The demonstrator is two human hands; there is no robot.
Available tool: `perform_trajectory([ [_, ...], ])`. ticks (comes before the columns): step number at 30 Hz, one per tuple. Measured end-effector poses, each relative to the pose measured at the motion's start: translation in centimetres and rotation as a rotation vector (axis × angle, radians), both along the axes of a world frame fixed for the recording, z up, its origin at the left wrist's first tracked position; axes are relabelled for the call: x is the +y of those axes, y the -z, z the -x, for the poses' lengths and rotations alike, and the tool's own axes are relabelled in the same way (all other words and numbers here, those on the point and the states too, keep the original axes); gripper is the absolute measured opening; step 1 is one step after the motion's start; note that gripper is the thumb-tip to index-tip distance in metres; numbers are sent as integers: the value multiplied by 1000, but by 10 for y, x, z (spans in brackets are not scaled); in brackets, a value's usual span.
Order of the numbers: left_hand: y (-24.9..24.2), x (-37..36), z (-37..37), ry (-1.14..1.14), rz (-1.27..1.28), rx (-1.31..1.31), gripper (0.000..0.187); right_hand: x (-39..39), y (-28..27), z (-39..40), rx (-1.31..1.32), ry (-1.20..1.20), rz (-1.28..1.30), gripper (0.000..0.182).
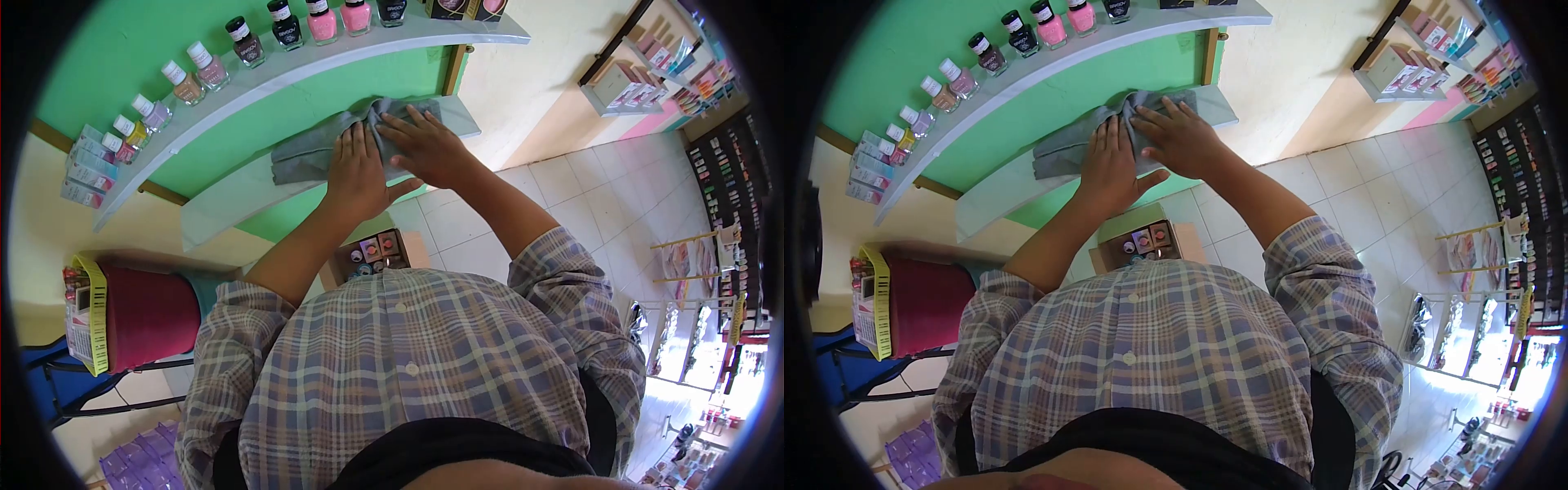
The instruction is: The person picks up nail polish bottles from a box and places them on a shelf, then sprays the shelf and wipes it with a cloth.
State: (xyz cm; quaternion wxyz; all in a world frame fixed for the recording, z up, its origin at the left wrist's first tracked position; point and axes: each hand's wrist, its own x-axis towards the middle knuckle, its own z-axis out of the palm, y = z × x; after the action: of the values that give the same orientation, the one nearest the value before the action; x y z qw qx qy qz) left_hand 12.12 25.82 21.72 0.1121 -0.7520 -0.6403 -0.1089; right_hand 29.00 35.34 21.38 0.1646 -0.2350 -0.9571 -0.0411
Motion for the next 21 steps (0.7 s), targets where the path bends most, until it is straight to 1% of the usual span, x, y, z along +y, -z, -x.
perform_trajectory([
  [2,-2,12,-10,15,29,0,120,8,-2,-13,50,32,14,56],
  [6,-1,39,-27,82,42,-54,120,24,-7,-35,-19,173,65,53],
  [8,-1,54,-37,100,61,-71,121,30,-4,-46,-49,202,35,55],
  [11,-3,70,-52,131,80,-110,124,36,-1,-58,-33,228,80,57],
  [12,-2,75,-57,163,69,-124,125,32,-4,-60,-28,289,87,58],
  [13,-1,76,-61,194,60,-136,126,28,-4,-60,-21,350,95,59],
  [14,-1,75,-64,185,65,-131,126,24,-1,-62,-17,341,102,59],
  [16,-2,72,-66,193,97,-122,128,16,6,-63,33,453,109,59],
  [18,-1,61,-60,222,74,-118,127,2,8,-55,89,468,123,60],
  [20,1,45,-50,290,58,-197,125,-14,11,-39,66,586,90,61],
  [21,-2,35,-44,294,33,-222,119,-22,13,-33,67,531,20,61],
])
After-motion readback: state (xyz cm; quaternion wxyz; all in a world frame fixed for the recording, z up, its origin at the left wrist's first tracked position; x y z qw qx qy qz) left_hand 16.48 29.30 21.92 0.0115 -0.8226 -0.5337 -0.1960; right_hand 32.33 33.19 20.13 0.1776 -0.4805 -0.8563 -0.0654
